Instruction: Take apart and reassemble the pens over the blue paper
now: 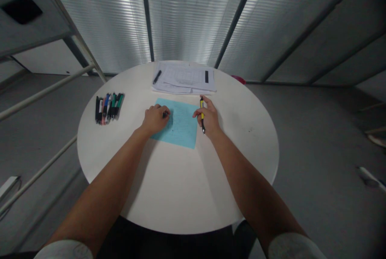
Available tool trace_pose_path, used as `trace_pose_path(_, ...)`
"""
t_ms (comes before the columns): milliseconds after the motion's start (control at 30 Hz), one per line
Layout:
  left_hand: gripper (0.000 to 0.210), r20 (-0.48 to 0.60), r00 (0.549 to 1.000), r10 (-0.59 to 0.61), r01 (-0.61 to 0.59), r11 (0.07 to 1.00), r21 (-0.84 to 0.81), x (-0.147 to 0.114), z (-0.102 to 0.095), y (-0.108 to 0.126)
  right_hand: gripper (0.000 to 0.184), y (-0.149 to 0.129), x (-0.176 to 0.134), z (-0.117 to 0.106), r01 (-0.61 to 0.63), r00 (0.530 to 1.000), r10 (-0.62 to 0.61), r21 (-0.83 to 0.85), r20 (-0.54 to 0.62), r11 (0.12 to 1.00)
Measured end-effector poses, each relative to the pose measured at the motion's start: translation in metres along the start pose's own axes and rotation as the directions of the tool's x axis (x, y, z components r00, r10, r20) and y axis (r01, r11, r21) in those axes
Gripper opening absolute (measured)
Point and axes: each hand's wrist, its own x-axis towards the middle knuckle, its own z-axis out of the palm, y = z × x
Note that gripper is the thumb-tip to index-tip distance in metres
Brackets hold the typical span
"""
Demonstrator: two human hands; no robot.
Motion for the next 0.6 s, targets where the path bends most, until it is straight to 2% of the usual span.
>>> trace_pose_path(267,0.024,0.001,1.000,-0.004,0.004,1.000,0.012,-0.002,-0.003,0.003,0.074,0.002,0.003,-0.002,0.006,0.996,0.000,0.068,-0.093,0.998)
trace_pose_path(367,0.025,0.005,1.000,0.002,-0.002,1.000,0.009,-0.003,-0.003,0.003,0.067,0.004,0.006,-0.006,0.044,0.994,-0.043,0.007,-0.099,0.999)
trace_pose_path(433,0.025,0.010,1.000,-0.002,0.002,1.000,0.006,-0.003,-0.004,0.003,0.061,0.005,0.008,-0.009,0.077,0.991,-0.089,-0.113,-0.104,0.991)
trace_pose_path(500,0.025,0.015,1.000,-0.011,0.011,1.000,0.004,-0.002,-0.004,0.004,0.059,0.006,0.008,-0.012,0.113,0.979,-0.159,-0.306,-0.130,0.945)
trace_pose_path(600,0.026,0.021,1.000,-0.014,0.014,1.000,0.006,-0.002,-0.004,0.004,0.061,0.001,0.004,-0.016,0.114,0.947,-0.277,-0.639,-0.161,0.761)
